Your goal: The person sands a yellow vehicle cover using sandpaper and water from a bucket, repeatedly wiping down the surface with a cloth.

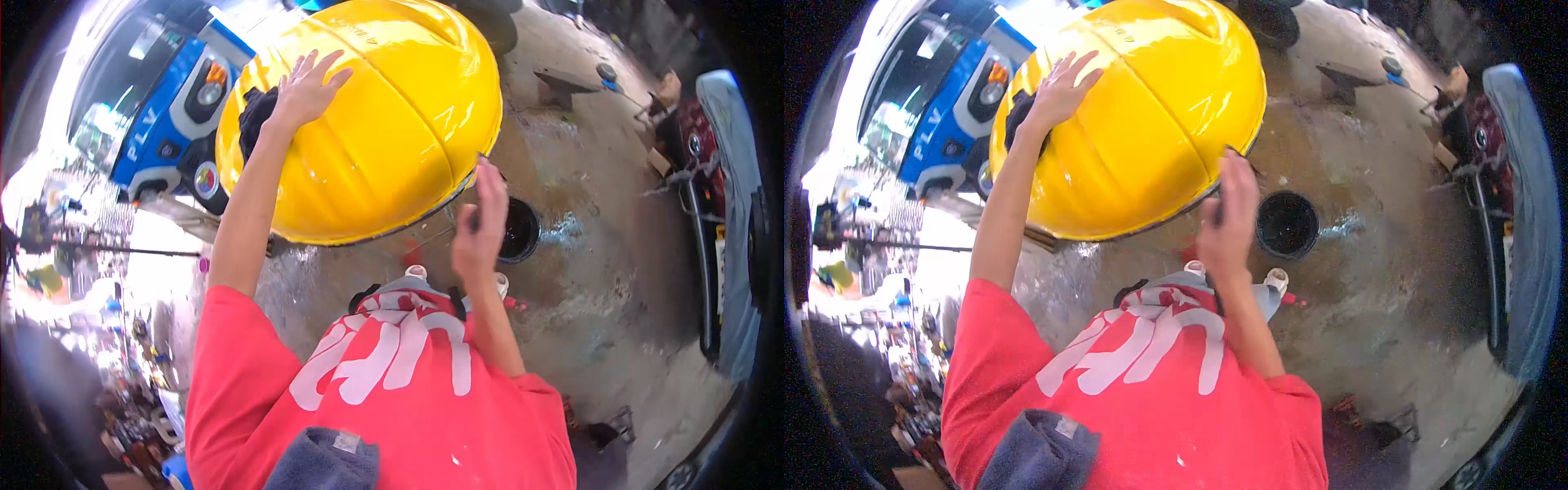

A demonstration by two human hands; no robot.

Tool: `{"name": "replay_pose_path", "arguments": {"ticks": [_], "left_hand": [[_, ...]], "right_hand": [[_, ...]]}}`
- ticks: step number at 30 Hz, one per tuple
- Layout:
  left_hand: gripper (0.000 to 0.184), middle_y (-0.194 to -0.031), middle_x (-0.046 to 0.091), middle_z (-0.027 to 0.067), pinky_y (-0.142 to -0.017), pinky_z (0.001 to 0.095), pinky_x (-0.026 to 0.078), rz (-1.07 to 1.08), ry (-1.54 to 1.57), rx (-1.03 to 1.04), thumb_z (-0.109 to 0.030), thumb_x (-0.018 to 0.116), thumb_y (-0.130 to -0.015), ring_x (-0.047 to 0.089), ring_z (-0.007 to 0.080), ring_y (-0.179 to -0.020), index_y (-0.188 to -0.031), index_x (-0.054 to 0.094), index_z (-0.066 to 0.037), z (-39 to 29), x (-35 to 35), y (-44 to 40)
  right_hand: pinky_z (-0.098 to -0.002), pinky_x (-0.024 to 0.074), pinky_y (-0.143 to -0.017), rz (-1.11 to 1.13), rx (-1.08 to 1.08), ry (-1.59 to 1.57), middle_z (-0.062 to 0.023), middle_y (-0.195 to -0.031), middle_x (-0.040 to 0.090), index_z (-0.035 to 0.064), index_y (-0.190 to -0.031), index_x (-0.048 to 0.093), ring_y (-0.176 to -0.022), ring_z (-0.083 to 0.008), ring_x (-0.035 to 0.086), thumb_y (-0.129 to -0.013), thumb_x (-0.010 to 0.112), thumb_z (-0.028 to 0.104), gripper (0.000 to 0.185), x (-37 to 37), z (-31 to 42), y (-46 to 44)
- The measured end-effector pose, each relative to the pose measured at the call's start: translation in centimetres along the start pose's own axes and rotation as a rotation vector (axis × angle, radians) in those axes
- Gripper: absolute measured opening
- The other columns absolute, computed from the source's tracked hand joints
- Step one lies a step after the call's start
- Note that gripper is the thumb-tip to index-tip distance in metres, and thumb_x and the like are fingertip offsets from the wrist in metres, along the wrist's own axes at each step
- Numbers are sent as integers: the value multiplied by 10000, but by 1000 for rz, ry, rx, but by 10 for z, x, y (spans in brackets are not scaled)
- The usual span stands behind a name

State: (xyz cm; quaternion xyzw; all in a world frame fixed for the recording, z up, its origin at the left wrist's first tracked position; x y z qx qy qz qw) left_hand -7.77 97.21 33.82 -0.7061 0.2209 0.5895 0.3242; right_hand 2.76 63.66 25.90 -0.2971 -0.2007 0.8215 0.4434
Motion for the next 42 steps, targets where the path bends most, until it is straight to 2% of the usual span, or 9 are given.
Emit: {"name": "replay_pose_path", "arguments": {"ticks": [2,8,16,17,20,25,30,36,42], "left_hand": [[603,-1590,291,183,-1177,597,160,28,102,-18,-606,427,-963,226,378,-1486,-1489,414,-313,-1,19,-25],[612,-1577,321,181,-1184,548,185,6,85,-106,-608,362,-978,258,372,-1474,-1489,425,-278,-7,43,-35],[620,-1557,356,188,-1179,466,231,-30,103,-47,-606,358,-978,308,347,-1455,-1478,452,-252,4,44,-41],[599,-1522,419,165,-1183,415,237,-34,85,-65,-546,363,-1005,317,324,-1452,-1468,462,-179,-3,39,-37],[611,-1545,377,182,-1170,446,260,-54,85,-48,-596,377,-976,337,342,-1439,-1468,466,-245,5,46,-42],[627,-1548,378,171,-1174,455,248,-25,98,-53,-613,365,-973,336,333,-1442,-1472,459,-245,0,38,-41],[631,-1541,392,161,-1173,454,250,-41,63,-73,-616,366,-972,340,336,-1439,-1468,462,-238,5,42,-43],[632,-1530,406,163,-1167,449,262,-31,129,-14,-612,370,-972,347,341,-1433,-1461,472,-225,1,41,-42],[638,-1523,419,153,-1159,445,280,-37,108,-14,-605,371,-969,367,339,-1419,-1456,477,-206,2,41,-40]], "right_hand": [[-498,282,-1138,-2,-80,73,-168,-1492,443,17,-1441,445,-1390,-397,383,-855,568,38,600,31,27,1],[-565,198,-1139,-32,146,163,-154,-1559,359,28,-1488,384,-1444,-389,298,-868,590,167,668,90,27,49],[-543,155,-1159,-9,201,137,-130,-1576,349,37,-1490,392,-1461,-376,275,-936,537,236,607,91,39,6],[-544,149,-1162,-46,224,136,-117,-1583,346,54,-1491,406,-1467,-390,259,-941,532,248,597,88,30,21],[-552,143,-1166,-121,287,76,-105,-1586,347,67,-1490,417,-1476,-406,229,-931,537,263,604,92,17,50],[-573,-43,-1167,47,233,281,-30,-1588,359,89,-1499,412,-1501,-402,154,-1027,380,374,553,89,38,1],[-524,-41,-1176,-39,304,238,-58,-1577,379,111,-1501,424,-1510,-391,136,-1031,368,368,539,88,15,41],[-592,-72,-1154,114,231,294,-25,-1592,354,123,-1491,439,-1510,-382,149,-995,430,390,564,81,35,1],[-522,-82,-1170,-108,352,104,-23,-1570,396,142,-1487,457,-1520,-373,116,-1023,368,369,524,84,9,37]]}}
Point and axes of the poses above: each hand's wrist, its own y-axis away from the middle knuckle, its own x-axis out of the palm, z = x × y, the point moved 5 cm from there along -y, towards the middle knuckle
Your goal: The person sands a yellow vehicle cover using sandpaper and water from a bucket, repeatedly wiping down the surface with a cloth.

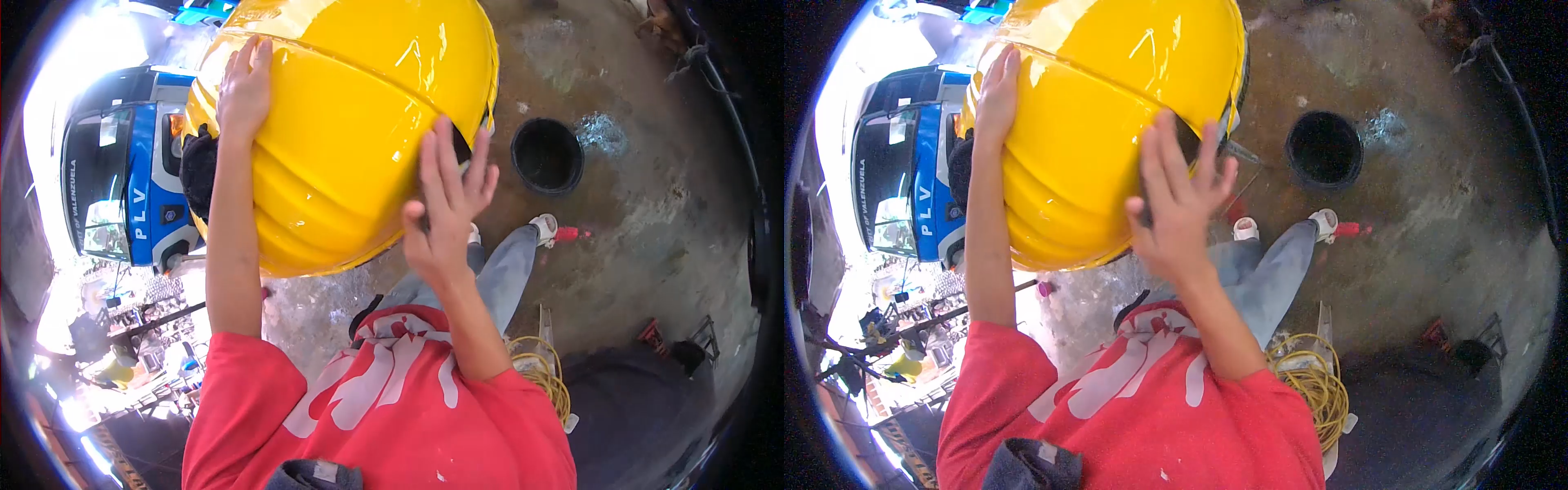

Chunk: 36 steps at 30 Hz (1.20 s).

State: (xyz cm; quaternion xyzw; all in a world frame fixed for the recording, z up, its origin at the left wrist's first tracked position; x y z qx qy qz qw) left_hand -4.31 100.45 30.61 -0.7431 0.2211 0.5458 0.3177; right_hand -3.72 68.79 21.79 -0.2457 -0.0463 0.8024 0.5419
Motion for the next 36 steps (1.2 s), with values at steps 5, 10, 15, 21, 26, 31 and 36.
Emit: {"name": "replay_pose_path", "arguments": {"ticks": [5,10,15,21,26,31,36], "left_hand": [[618,-1488,459,148,-1141,443,304,3,27,21,-571,377,-985,415,339,-1380,-1448,485,-176,-6,-5,0],[618,-1485,470,128,-1136,437,314,-8,56,75,-569,378,-992,427,336,-1371,-1444,491,-163,-3,-4,-4],[623,-1489,469,124,-1133,434,320,21,41,31,-571,390,-985,433,331,-1368,-1441,495,-160,5,-2,-7],[624,-1500,455,129,-1138,429,313,5,59,-10,-575,409,-973,416,333,-1383,-1436,500,-168,-8,-8,2],[626,-1522,421,155,-1149,453,290,3,26,-17,-585,414,-962,367,329,-1422,-1454,480,-205,0,-3,1],[625,-1530,403,179,-1168,450,262,-3,32,-14,-596,395,-966,339,341,-1438,-1461,474,-222,-4,-2,4],[601,-1516,420,188,-1162,454,276,-42,20,-33,-579,425,-963,360,353,-1423,-1440,503,-222,-10,-3,9]], "right_hand": [[-580,-96,-1149,142,-102,107,-18,-1588,362,137,-1502,428,-1517,-386,112,-1029,353,431,562,0,11,-8],[-607,-113,-1136,-21,-4,-118,-17,-1603,335,129,-1514,402,-1518,-389,101,-999,421,415,589,0,-2,-3],[-546,-59,-1163,111,-133,93,1,-1557,417,140,-1454,498,-1518,-345,143,-1044,361,365,487,-3,30,-21],[-532,-53,-1172,-10,-32,27,-32,-1513,473,120,-1447,494,-1486,-339,260,-966,466,261,502,-35,6,-2],[-563,-56,-1160,108,-142,124,-11,-1531,448,106,-1442,495,-1492,-335,238,-962,486,296,517,-8,14,-2],[-629,-71,-1136,210,-226,189,4,-1550,420,108,-1431,509,-1504,-356,195,-876,602,288,592,-16,43,-45],[-590,-80,-1155,328,-256,281,18,-1531,444,108,-1429,511,-1504,-349,195,-921,561,293,544,-30,37,-38]]}}
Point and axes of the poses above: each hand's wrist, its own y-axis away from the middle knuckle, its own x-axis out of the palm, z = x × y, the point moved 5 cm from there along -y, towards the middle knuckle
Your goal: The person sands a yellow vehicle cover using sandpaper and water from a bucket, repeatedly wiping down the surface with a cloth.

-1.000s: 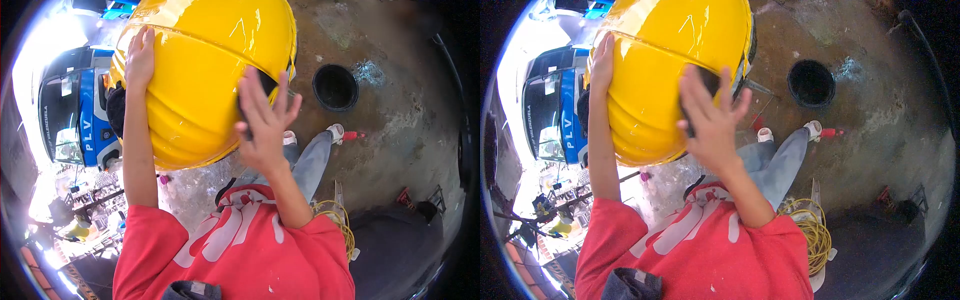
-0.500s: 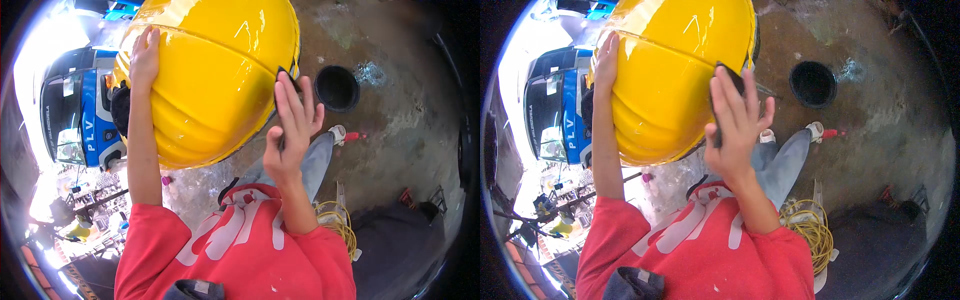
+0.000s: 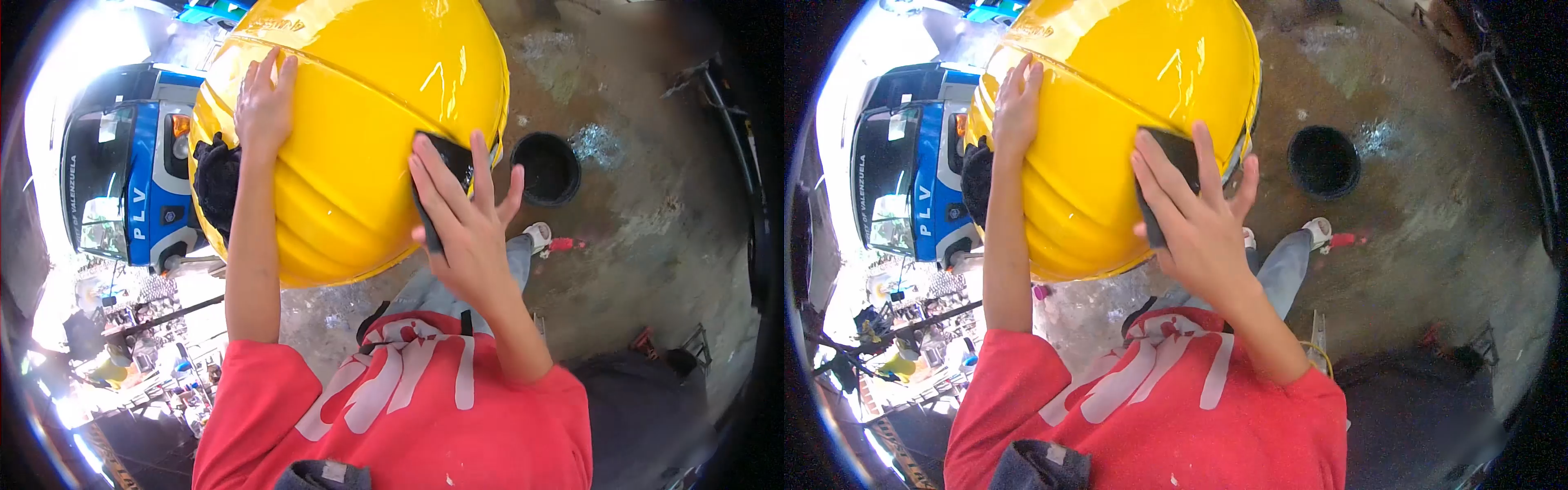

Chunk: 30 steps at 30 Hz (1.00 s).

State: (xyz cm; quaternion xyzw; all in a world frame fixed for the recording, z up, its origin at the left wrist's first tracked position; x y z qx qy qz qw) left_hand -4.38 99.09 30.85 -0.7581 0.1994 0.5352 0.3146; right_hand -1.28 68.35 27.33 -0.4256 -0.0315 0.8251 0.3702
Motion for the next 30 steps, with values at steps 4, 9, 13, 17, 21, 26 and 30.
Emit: {"name": "replay_pose_path", "arguments": {"ticks": [4,9,13,17,21,26,30], "left_hand": [[592,-1514,427,180,-1158,458,283,-47,-12,46,-576,455,-955,381,356,-1410,-1430,517,-228,10,4,-2],[581,-1513,434,165,-1157,444,286,-44,-14,-47,-569,478,-955,389,340,-1408,-1425,524,-232,0,-2,6],[557,-1502,451,164,-1153,432,297,-91,-45,-50,-547,500,-956,412,328,-1396,-1411,540,-229,-4,-4,12],[551,-1490,465,167,-1148,433,309,-133,-13,-15,-544,518,-948,415,331,-1394,-1395,555,-224,2,-1,10],[582,-1501,459,141,-1173,451,257,-131,11,-37,-584,522,-925,384,321,-1415,-1380,575,-225,1,1,10],[577,-1498,464,136,-1172,450,263,-174,-14,-18,-582,528,-921,392,317,-1411,-1368,586,-223,4,4,10],[578,-1500,462,131,-1174,451,263,-128,-1,-41,-583,524,-921,390,316,-1413,-1372,581,-226,0,-1,10]], "right_hand": [[-672,15,-1124,23,-79,-6,8,-1501,440,81,-1358,565,-1485,-311,240,-866,647,284,538,-3,14,-36],[-647,7,-1129,175,-110,16,12,-1551,398,86,-1407,518,-1497,-311,217,-858,646,233,582,-12,14,-42],[-678,47,-1122,186,-154,80,-4,-1525,421,80,-1375,555,-1475,-305,254,-836,678,289,591,-18,17,-39],[-682,60,-1114,125,-241,165,-21,-1527,421,68,-1387,541,-1475,-317,248,-862,640,293,580,14,26,-91],[-685,67,-1111,199,-222,114,-51,-1520,426,37,-1374,540,-1475,-327,245,-877,629,289,564,-21,17,-52],[-686,84,-1107,148,-231,143,-41,-1513,432,39,-1368,539,-1472,-341,244,-905,621,347,563,-1,24,-73],[-681,75,-1111,138,-224,123,-33,-1515,433,45,-1373,539,-1474,-340,240,-927,598,361,549,3,25,-83]]}}
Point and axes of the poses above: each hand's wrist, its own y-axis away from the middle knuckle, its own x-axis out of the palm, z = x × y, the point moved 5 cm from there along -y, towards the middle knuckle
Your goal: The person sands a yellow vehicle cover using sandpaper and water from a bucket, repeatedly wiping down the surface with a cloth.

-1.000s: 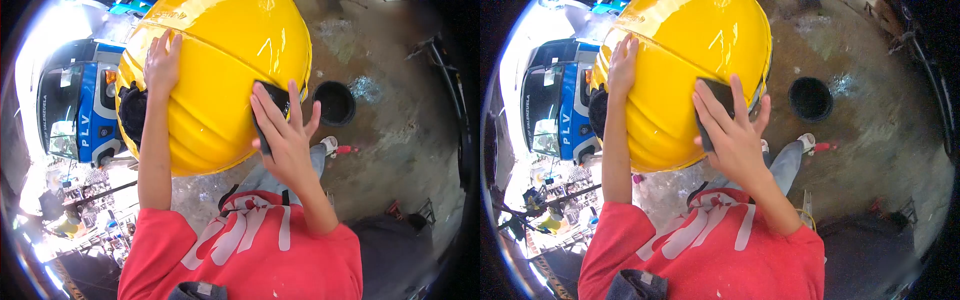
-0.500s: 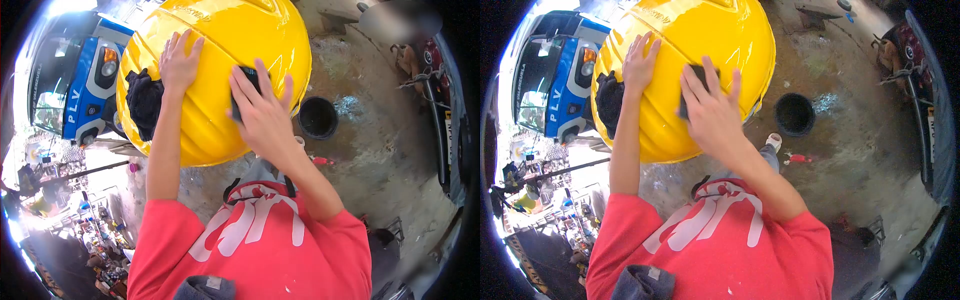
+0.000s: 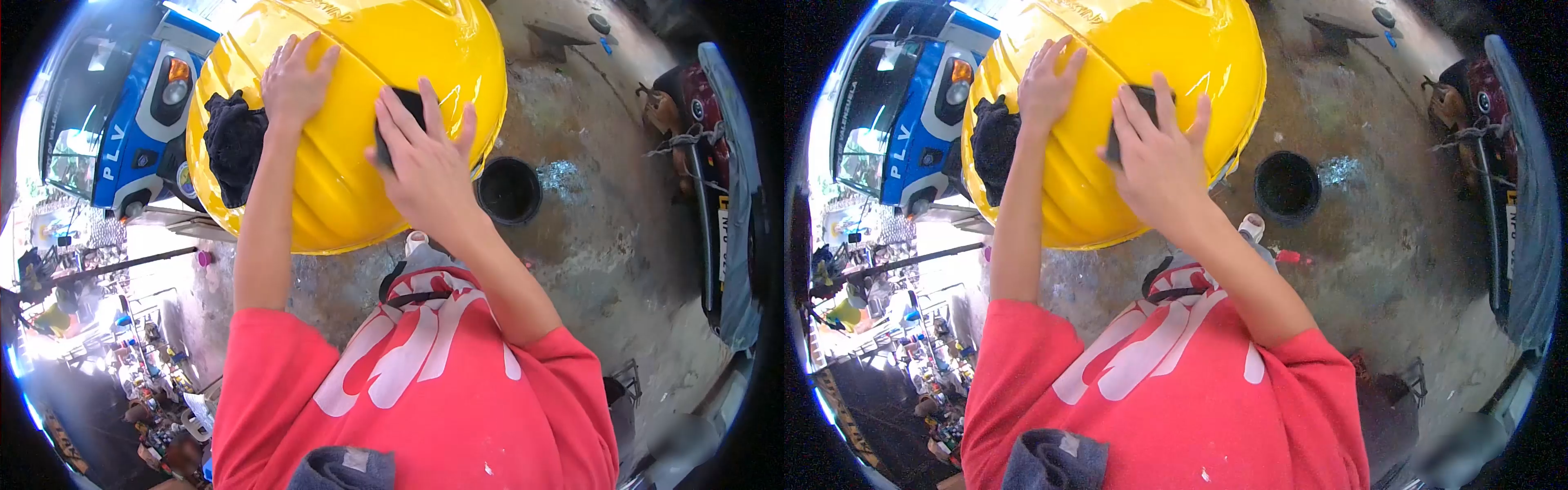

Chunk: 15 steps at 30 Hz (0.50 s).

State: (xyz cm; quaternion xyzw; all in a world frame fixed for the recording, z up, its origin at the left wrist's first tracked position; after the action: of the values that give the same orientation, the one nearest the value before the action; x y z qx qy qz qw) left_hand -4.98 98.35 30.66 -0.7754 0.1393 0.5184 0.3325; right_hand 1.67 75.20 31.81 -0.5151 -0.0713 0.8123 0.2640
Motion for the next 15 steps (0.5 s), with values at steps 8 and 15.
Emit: {"name": "replay_pose_path", "arguments": {"ticks": [8,15], "left_hand": [[586,-1536,416,115,-1184,450,245,36,-33,-45,-585,490,-933,357,302,-1435,-1406,542,-244,-1,2,-1],[578,-1524,432,129,-1167,422,279,48,-60,-50,-567,497,-940,382,304,-1419,-1408,539,-229,-5,-1,-2]], "right_hand": [[-697,70,-1109,-32,29,7,-31,-1518,434,42,-1376,541,-1470,-348,245,-926,596,338,542,7,5,-7],[-682,40,-1123,25,98,70,-24,-1499,454,67,-1391,532,-1474,-337,247,-924,588,367,557,-12,0,58]]}}
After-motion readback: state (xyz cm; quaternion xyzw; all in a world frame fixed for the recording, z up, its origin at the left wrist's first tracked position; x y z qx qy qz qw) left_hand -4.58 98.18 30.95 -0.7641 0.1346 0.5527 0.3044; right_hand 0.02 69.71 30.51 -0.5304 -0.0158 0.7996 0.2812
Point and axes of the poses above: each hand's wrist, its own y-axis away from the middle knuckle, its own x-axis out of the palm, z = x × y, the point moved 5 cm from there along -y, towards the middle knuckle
